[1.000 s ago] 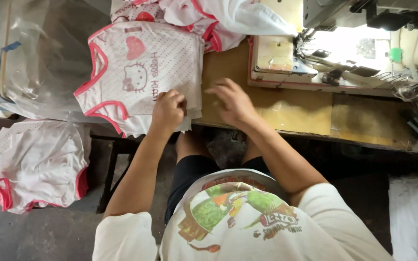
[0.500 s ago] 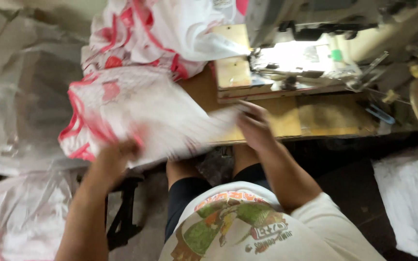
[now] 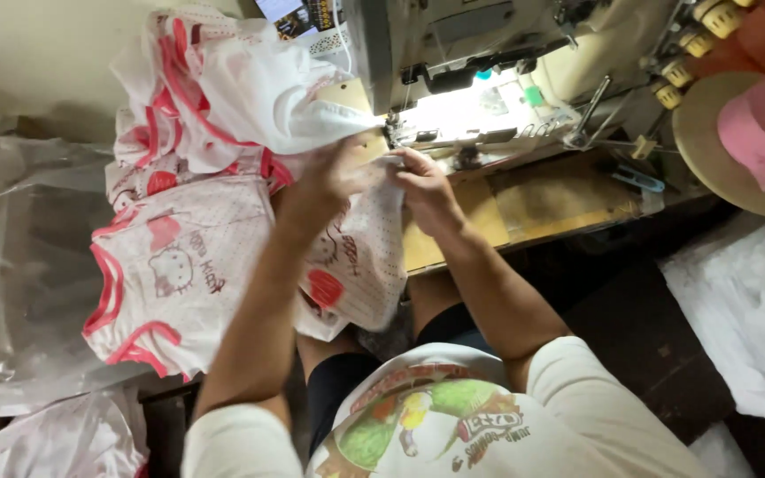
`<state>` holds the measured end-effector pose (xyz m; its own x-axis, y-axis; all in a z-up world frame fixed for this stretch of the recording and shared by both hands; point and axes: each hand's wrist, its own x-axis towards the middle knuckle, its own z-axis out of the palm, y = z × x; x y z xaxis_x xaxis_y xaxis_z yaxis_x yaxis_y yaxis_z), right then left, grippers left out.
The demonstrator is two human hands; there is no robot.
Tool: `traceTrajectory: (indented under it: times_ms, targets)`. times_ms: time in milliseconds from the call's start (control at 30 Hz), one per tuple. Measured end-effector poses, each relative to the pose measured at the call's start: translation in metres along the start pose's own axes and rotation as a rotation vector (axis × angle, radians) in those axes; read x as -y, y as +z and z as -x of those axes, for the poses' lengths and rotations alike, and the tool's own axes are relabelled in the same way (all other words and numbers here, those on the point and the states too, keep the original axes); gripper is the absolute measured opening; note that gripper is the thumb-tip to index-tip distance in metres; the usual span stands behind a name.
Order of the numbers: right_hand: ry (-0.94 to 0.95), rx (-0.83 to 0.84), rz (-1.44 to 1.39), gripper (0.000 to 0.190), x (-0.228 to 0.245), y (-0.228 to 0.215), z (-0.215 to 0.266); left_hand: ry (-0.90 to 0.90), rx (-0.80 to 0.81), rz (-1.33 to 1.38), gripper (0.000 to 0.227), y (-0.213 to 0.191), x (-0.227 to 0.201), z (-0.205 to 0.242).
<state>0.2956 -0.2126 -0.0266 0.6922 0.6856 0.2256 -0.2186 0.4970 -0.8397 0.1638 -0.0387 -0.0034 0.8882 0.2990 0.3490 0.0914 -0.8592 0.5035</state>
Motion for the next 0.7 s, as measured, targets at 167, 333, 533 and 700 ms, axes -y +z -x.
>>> traceTrajectory:
  times_ms: [167,333,533,700]
  targets:
    - [-0.083,-0.163,0.286,0.032,-0.027,-0.014,0.017,-0.223,-0.028,0.473,0.041,0.056,-0.03,-0.032]
    - [-0.098,-0.353,0.236,0.017,-0.045,-0.006,0.042,-0.176,-0.035,0.413,0.026,0.035,-0.049,-0.032]
    - [-0.081,-0.316,0.208,0.019,-0.025,-0.003,0.043,0.059,-0.211,0.298,0.026,0.055,-0.051,-0.041]
    - [0.002,-0.243,0.198,0.02,-0.058,-0.037,0.038,0.374,-0.404,-0.217,0.019,0.081,-0.029,-0.053]
